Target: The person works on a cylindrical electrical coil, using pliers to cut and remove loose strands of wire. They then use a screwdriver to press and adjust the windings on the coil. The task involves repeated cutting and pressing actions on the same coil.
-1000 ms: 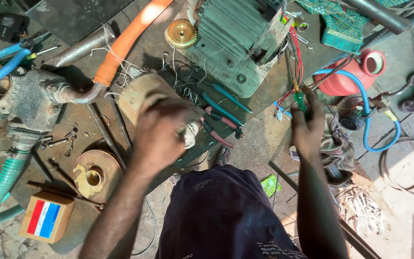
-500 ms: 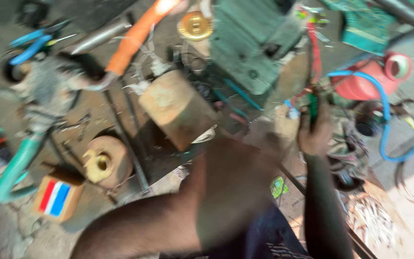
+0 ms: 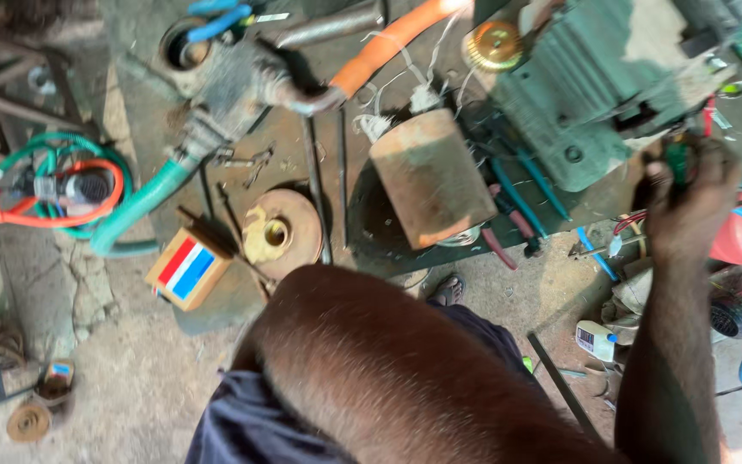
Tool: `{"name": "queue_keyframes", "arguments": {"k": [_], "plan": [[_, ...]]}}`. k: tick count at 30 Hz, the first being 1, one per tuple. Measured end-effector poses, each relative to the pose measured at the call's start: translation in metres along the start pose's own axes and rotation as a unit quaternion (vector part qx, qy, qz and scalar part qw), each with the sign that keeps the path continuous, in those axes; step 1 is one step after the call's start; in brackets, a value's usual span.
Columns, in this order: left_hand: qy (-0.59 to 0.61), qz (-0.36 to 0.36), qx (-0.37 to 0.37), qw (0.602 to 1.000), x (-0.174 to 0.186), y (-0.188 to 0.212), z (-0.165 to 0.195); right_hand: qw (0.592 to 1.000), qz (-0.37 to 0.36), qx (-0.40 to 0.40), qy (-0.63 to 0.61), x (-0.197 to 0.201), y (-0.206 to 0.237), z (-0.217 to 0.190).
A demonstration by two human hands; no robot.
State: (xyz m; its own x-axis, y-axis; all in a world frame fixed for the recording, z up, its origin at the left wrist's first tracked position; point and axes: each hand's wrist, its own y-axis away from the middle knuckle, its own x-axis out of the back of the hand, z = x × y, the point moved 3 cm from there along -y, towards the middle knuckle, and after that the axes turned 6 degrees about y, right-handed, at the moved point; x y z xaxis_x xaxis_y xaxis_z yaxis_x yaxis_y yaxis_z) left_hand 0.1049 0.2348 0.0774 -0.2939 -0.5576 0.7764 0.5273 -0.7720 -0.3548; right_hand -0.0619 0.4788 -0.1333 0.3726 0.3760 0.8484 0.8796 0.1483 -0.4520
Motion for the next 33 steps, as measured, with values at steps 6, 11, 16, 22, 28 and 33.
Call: {"name": "queue_keyframes", "arguments": {"k": [6,11,16,22,28,33], "plan": [[-0.006,0.002,0.014,1.0,0.015,0.003,-0.004,0.999,-0.002,-0.011,0.038,-0.001,-0.017,-0.001],[-0.009,0.004,0.026,1.0,0.03,0.012,-0.015,0.986,-0.019,0.006,0.163,-0.001,-0.015,-0.019],[-0.01,-0.002,0.054,0.999,0.045,0.015,-0.016,0.996,0.088,0.008,0.007,0.035,0.01,-0.046],[0.009,-0.09,0.321,0.943,0.049,0.015,-0.101,0.951,0.029,-0.116,-0.285,0.039,0.061,-0.095],[0.042,0.121,0.082,0.988,-0.018,0.018,-0.178,0.95,-0.153,-0.084,-0.258,0.009,0.076,-0.157],[-0.075,0.123,0.137,0.98,-0.066,0.025,-0.192,0.966,-0.196,-0.106,-0.128,-0.01,0.077,-0.174]]}}
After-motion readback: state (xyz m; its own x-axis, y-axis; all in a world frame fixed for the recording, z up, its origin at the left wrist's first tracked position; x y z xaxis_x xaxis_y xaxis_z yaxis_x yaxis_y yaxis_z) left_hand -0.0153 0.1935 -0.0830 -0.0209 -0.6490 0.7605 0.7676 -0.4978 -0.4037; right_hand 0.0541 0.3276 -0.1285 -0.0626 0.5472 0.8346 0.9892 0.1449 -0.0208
